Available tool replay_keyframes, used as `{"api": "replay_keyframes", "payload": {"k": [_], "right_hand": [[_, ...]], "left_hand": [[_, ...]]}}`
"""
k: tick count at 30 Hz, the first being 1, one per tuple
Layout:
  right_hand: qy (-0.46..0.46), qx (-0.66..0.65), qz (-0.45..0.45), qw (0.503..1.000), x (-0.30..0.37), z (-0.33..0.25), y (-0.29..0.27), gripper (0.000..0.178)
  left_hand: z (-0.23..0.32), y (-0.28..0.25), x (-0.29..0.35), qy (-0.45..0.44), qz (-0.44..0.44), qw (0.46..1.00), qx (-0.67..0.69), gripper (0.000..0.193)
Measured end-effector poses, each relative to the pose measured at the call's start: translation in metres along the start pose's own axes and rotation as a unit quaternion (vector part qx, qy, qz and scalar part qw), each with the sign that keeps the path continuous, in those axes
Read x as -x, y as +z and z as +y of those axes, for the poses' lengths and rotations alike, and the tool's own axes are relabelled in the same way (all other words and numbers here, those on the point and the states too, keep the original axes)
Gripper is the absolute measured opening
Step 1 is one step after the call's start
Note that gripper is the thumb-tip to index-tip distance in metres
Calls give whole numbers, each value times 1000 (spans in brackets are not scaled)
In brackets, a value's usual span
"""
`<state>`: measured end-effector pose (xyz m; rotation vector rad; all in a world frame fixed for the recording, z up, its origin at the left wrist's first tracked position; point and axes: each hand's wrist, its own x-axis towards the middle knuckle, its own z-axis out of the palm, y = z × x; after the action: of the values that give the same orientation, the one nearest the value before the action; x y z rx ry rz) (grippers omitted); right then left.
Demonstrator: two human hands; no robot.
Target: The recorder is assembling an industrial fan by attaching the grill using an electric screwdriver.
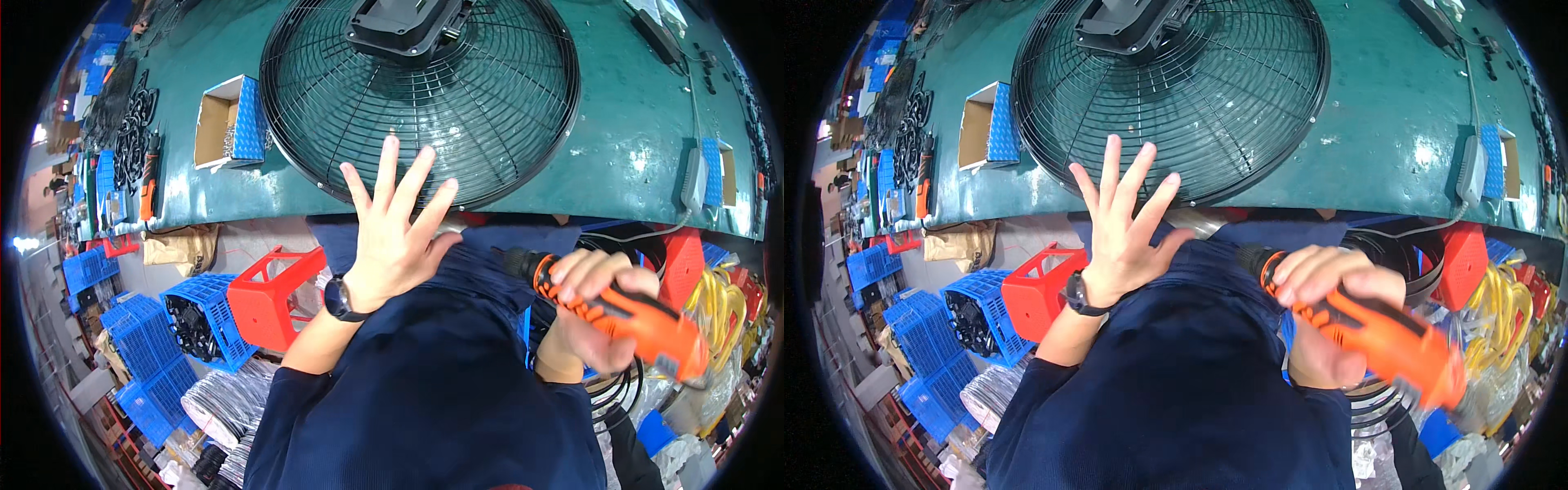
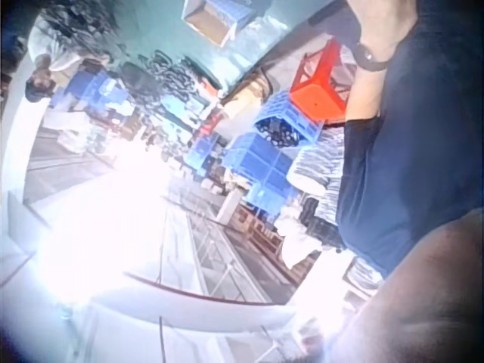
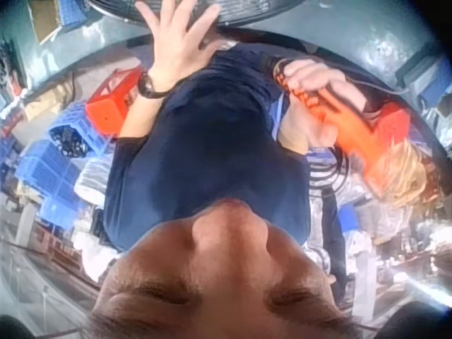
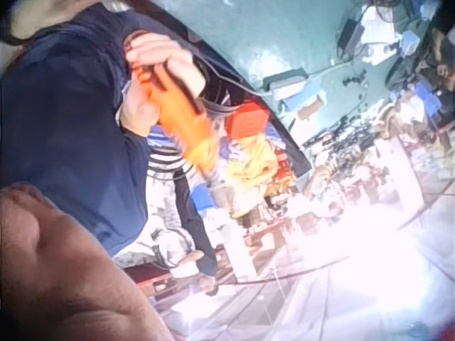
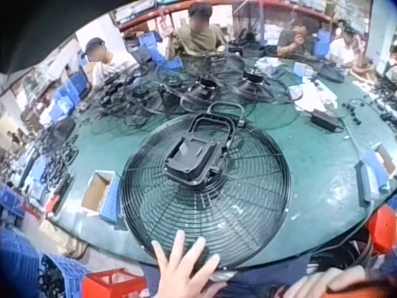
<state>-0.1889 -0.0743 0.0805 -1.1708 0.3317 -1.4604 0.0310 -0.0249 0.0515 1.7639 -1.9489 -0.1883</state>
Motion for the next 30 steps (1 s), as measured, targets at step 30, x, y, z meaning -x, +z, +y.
{"api": "replay_keyframes", "payload": {"k": [30], "right_hand": [[-155, 78, -178, 969, -11, 18, 36, 55]], "left_hand": [[-10, 38, 2, 12, 174, 985, 14, 39]]}}
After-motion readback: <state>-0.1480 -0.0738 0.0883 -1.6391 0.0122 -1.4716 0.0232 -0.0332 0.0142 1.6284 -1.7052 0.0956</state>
